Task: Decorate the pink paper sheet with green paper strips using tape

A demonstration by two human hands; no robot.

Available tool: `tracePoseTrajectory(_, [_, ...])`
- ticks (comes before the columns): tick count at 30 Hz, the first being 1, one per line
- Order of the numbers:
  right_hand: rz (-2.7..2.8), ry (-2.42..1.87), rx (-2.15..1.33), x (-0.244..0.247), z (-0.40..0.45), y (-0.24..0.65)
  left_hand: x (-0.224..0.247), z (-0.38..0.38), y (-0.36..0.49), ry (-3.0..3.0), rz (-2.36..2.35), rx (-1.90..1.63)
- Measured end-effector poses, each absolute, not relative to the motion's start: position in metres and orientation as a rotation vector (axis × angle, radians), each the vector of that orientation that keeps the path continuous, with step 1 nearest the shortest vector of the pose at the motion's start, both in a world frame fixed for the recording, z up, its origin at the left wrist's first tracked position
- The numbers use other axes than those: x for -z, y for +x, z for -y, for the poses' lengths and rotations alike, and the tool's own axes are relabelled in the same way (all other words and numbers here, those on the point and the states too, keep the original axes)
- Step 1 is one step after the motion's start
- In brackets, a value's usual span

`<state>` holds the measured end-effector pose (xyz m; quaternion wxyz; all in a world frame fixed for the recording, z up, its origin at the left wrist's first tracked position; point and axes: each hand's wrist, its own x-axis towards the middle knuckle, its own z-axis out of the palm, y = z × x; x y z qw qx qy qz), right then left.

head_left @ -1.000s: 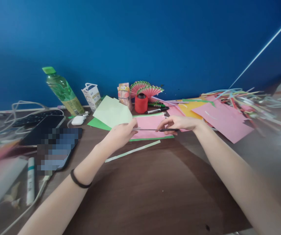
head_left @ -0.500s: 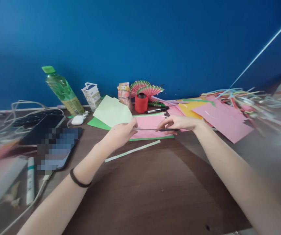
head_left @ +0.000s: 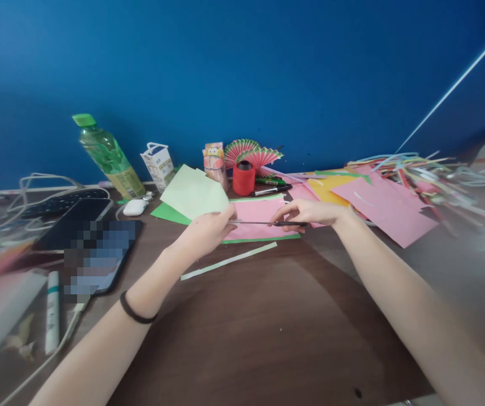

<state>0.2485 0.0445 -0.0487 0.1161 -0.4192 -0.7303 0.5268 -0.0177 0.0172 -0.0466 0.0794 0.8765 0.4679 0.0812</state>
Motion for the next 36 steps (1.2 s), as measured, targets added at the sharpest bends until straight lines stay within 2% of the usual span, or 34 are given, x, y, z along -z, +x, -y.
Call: tracePoseTrajectory(36, [2.209, -1.255, -1.441, 0.0483, -0.0446, 0.2454, 0.0493, -0.0173, -0.0167, 2.667, -1.409, -0.227])
